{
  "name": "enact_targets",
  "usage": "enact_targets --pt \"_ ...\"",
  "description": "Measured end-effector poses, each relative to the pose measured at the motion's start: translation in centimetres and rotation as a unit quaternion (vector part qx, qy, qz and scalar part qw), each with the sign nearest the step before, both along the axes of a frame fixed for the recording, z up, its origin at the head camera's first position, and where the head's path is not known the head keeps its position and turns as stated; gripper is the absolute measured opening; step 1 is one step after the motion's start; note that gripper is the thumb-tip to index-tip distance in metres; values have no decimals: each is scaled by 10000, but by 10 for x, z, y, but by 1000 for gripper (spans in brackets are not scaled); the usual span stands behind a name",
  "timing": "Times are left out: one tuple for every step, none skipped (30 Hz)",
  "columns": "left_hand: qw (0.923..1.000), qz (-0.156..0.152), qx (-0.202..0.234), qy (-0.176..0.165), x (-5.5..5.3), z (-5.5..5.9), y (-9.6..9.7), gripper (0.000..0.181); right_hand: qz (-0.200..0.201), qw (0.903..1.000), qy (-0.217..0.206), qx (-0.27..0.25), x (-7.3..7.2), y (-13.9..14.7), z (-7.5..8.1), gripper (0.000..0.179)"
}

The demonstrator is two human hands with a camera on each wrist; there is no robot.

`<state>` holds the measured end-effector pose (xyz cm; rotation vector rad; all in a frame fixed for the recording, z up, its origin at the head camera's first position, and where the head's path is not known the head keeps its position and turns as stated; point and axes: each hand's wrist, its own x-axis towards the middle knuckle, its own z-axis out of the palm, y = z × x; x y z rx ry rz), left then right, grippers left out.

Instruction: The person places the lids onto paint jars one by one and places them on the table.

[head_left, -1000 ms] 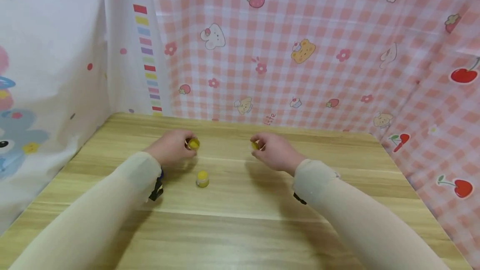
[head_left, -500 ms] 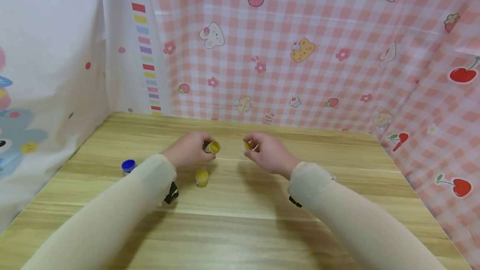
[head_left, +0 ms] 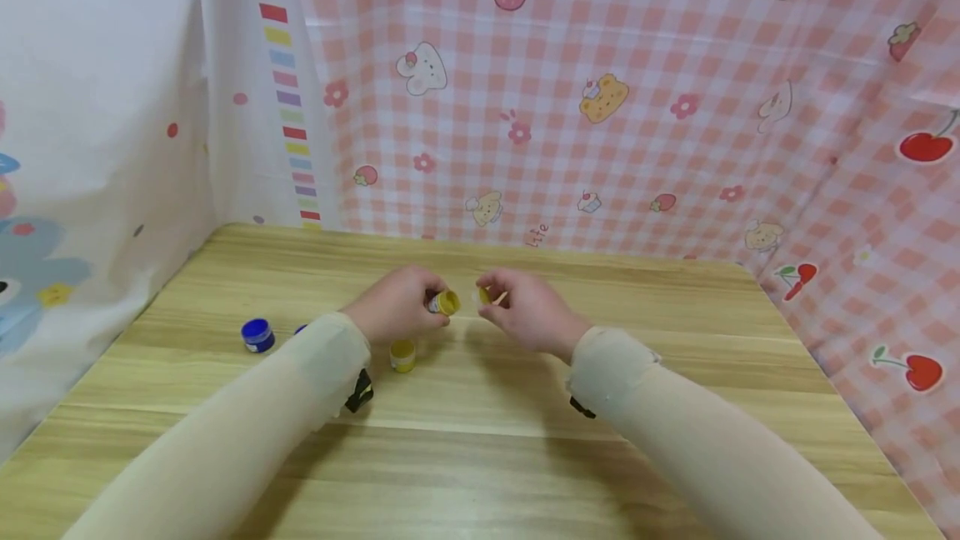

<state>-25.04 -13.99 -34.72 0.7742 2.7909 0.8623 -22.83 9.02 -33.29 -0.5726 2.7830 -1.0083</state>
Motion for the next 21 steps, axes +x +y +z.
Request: enact_targets --pt "10000 -18 -16 30 0 0 2 16 -1 10000 7 12 0 0 0 34" --pt "10000 -22 -34 48 0 -1 3 15 7 10000 25 24 0 -1 -1 34" --pt "10000 -24 -46 58 0 -1 4 15 12 10000 39 24 0 -1 -1 34" --pt "9999 -53 -46 80 1 -1 6 14 15 10000 53 26 1 -2 -1 34" --pt "9999 -68 -55 90 1 -2 7 14 15 10000 50 15 1 -2 -2 34" --pt "9999 -79 -66 95 1 -2 9 14 9 10000 28 -10 1 -2 -3 34" --pt "9999 -93 -70 100 1 -2 10 14 12 10000 24 -24 1 -3 -3 34" --pt "9999 -103 -83 102 2 -2 11 14 13 10000 14 -30 1 -4 -3 34" --pt "9998 -118 -90 109 2 -3 12 14 9 10000 -4 -42 1 -4 -4 34" --pt "9998 -140 -101 124 3 -2 13 14 -2 10000 -33 -44 2 -5 -4 34" --pt "9998 -137 -116 116 4 -2 14 14 -16 10000 -57 -41 2 -5 -4 33" --pt "9997 -154 -127 131 5 -2 15 14 -37 10000 -79 -36 3 -6 -4 32" --pt "9997 -153 -132 127 5 -2 16 14 -42 10000 -74 -21 3 -6 -4 32" --pt "9998 -138 -135 109 6 -2 17 14 -45 10000 -80 -30 4 -6 -4 30" --pt "9998 -124 -128 99 6 -2 18 14 -47 9999 -88 -49 4 -6 -4 29" --pt "9998 -126 -122 85 7 -2 19 14 -35 9999 -90 -61 5 -7 -4 28" --pt "9998 -122 -111 73 7 -3 20 14 -9 9999 -82 -82 5 -7 -5 27" --pt "9998 -124 -101 68 6 -3 21 14 10 9999 -79 -99 5 -7 -5 26" --pt "9999 -120 -97 66 6 -4 22 14 32 9999 -69 -114 5 -7 -6 25" --pt "9998 -129 -92 78 6 -5 22 15 43 9999 -76 -137 6 -7 -6 24" --pt "9998 -137 -91 99 5 -6 22 15 54 9999 -69 -144 6 -7 -7 24"
